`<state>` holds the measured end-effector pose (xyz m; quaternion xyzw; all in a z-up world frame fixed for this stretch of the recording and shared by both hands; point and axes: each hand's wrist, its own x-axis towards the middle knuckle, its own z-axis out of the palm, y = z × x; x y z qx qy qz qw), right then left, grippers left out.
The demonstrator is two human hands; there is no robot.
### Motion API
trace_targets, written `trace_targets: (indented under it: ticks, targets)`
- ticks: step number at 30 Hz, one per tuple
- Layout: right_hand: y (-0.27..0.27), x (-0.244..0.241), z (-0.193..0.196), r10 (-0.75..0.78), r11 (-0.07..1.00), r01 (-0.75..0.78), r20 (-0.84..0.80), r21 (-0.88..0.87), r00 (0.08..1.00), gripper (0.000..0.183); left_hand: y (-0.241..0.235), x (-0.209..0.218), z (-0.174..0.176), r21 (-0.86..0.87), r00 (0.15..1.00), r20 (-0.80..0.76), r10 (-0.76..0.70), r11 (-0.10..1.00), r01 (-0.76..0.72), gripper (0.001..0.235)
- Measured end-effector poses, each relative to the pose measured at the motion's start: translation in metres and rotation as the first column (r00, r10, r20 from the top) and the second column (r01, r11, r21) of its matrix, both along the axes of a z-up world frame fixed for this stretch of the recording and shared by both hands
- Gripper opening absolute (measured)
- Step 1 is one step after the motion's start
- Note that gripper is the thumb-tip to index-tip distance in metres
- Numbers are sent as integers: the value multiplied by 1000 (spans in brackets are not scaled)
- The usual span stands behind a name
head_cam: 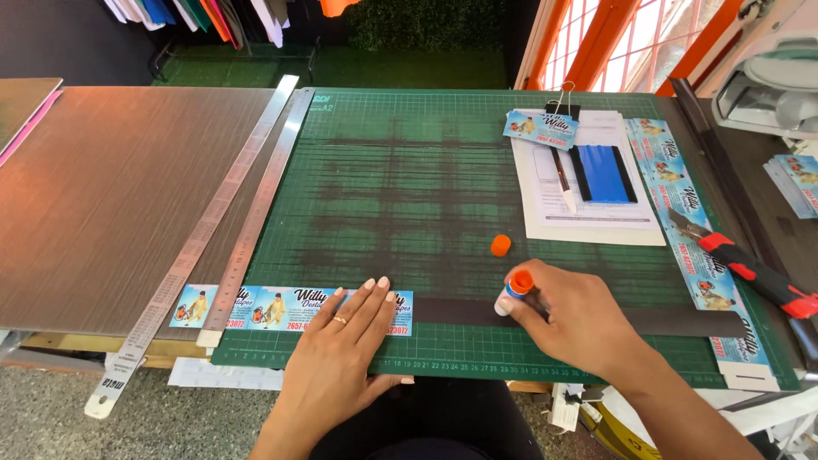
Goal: Applying glue to small printed labels and adhering them to a paper strip on a cutting mat
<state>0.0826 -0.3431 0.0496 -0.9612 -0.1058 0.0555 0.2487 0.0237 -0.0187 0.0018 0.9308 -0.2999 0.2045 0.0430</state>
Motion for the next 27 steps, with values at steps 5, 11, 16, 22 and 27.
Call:
trace_targets:
  ticks: [5, 11, 16, 22, 27]
  targets:
    - [-17, -1, 7, 4, 930, -47, -117, -366, 993, 29, 2, 1, -2, -24, 999, -33, -8, 1000, 7, 98]
    - [-33, -7, 16, -151, 930, 134, -25, -343, 988, 29, 3, 2, 0, -35, 999, -44, -18, 999, 16, 93]
    - [2, 4, 16, -2, 987, 1, -5, -163, 1000, 31, 3, 2, -3, -26, 999, -38, -36, 999, 35, 102]
    - [-17, 13, 1, 69, 930, -83, -51, -359, 996, 27, 3, 2, -1, -6, 999, -34, -42, 999, 42, 97]
    - [-60, -3, 12, -86, 905, 66, -28, -420, 996, 33, 4, 2, -2, 10, 998, -40, -45, 999, 45, 97]
